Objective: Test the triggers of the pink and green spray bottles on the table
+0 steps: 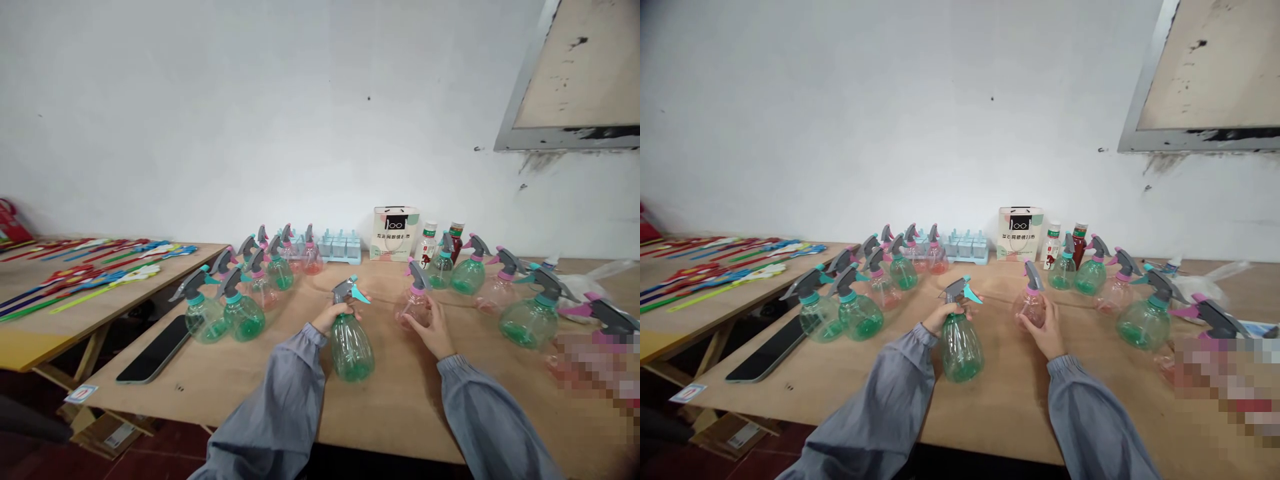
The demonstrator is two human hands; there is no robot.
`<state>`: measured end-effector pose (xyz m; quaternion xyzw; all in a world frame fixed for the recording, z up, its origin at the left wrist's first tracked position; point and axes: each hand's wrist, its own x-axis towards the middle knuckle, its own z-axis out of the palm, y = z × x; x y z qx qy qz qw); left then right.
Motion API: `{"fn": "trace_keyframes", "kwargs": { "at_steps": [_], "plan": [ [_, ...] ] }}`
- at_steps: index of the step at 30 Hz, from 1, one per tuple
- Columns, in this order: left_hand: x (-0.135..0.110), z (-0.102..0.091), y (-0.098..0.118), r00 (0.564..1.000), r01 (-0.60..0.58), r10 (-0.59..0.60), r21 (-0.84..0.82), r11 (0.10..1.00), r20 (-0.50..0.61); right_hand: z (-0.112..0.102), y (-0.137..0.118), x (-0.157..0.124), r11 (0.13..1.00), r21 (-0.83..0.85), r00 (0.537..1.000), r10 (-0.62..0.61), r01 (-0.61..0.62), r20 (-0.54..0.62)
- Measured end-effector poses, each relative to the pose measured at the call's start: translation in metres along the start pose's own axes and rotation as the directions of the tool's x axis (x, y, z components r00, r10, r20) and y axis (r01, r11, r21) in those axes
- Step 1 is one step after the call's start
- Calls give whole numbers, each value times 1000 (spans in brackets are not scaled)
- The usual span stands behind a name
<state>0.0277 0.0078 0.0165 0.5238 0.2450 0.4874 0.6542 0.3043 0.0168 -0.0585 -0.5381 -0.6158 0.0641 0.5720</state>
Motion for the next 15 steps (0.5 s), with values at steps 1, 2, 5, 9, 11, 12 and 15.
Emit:
{"fn": "trace_keyframes", "kwargs": {
  "at_steps": [1,2,5,9,11,12,15],
  "plan": [
    [1,-1,0,1000,-5,5,-2,1000,-24,0,0,0,1000,0,1000,0,0,1],
    [1,-2,0,999,-12,12,0,1000,-51,0,0,0,1000,1,1000,-2,2,2],
    [4,-6,0,995,-33,34,9,999,-97,-1,0,-1,1000,8,1000,-7,7,3],
    [4,-6,-1,997,-67,67,-10,998,-34,0,1,-1,1000,14,1000,-2,2,2],
    [3,-4,-2,997,-80,80,-6,997,-13,0,1,0,1000,13,1000,2,-2,0],
    [3,-3,-3,997,-74,74,-1,997,-16,0,1,0,1000,13,1000,2,-2,-1],
    [4,-3,-4,994,-23,21,-14,1000,-105,0,1,0,1000,12,1000,-11,11,0]
  ]
}}
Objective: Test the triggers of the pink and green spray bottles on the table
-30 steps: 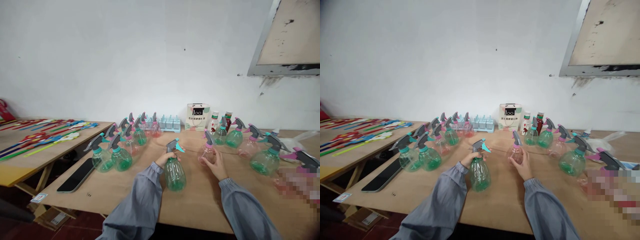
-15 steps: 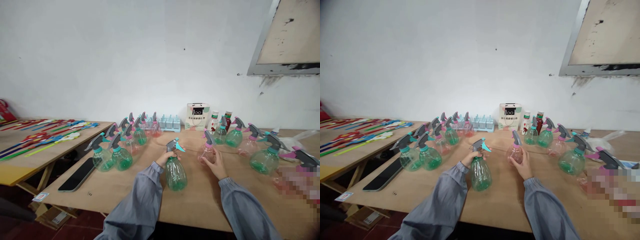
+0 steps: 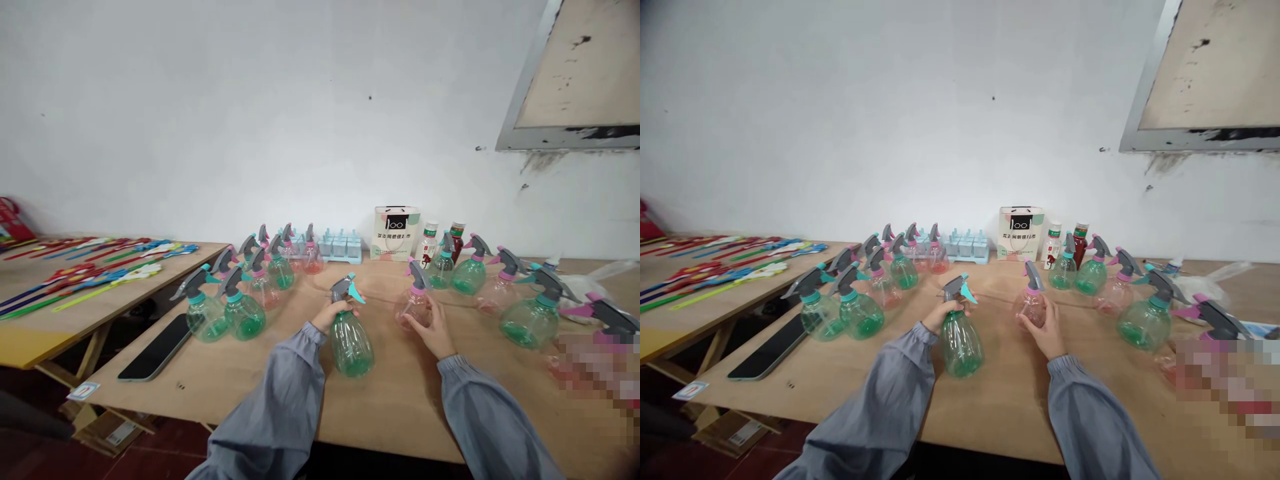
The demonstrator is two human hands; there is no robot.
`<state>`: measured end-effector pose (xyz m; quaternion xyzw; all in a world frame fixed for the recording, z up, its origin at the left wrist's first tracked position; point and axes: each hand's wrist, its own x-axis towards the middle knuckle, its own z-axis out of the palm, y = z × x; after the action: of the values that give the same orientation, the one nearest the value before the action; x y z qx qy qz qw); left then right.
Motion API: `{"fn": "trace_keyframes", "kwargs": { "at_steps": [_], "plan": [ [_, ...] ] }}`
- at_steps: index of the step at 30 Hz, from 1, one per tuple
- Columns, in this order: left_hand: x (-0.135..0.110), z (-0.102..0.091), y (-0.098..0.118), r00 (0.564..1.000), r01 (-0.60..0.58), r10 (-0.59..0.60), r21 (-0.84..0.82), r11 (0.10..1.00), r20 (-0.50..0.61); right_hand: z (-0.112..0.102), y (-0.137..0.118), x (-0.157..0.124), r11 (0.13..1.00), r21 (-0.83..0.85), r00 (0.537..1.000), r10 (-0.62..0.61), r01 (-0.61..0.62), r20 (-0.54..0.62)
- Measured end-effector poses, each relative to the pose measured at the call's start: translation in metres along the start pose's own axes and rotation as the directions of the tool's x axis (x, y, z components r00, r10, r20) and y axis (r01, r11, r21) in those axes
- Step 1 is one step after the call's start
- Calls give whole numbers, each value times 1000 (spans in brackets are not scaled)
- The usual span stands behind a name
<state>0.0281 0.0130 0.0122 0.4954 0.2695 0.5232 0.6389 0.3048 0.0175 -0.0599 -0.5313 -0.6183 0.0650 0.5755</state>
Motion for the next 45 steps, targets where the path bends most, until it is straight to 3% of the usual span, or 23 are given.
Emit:
{"fn": "trace_keyframes", "kwargs": {
  "at_steps": [3,8,11,14,17,22,24,26,29,33,41,43,45],
  "plan": [
    [1,-2,0,996,23,-24,-11,1000,-81,0,0,0,1000,-6,1000,-14,14,5],
    [-4,2,5,999,-15,15,9,1000,48,-1,-2,0,1000,-8,1000,-7,7,14],
    [-7,7,6,997,-37,35,39,999,67,-1,-4,0,1000,2,1000,-9,9,14],
    [-6,9,2,999,-18,19,49,999,-29,-2,-5,0,1000,9,1000,0,0,14],
    [-3,7,-2,980,-74,86,71,995,-177,-2,-4,0,1000,8,1000,7,-7,12],
    [-1,-5,6,963,-180,232,315,932,-137,-1,-2,0,1000,0,1000,-6,6,11],
    [1,-16,12,917,-262,369,474,841,-149,-2,-1,0,1000,-5,1000,-8,8,19],
    [6,-30,19,827,-308,527,626,717,-197,-1,-1,0,1000,-10,1000,-6,6,21],
    [18,-57,28,695,-262,663,760,595,-279,-1,0,1,1000,-11,1000,0,0,16],
    [42,-91,43,590,-153,734,846,510,-336,0,0,1,1000,4,1000,14,-14,14],
    [86,-126,55,518,-45,746,858,512,-418,-1,-2,0,1000,-8,1000,12,-12,24],
    [92,-131,52,519,-28,742,860,509,-423,-1,-3,0,1000,-7,999,23,-23,30],
    [97,-136,51,552,3,721,866,501,-419,-2,-4,0,999,-5,999,32,-31,29]
  ]
}}
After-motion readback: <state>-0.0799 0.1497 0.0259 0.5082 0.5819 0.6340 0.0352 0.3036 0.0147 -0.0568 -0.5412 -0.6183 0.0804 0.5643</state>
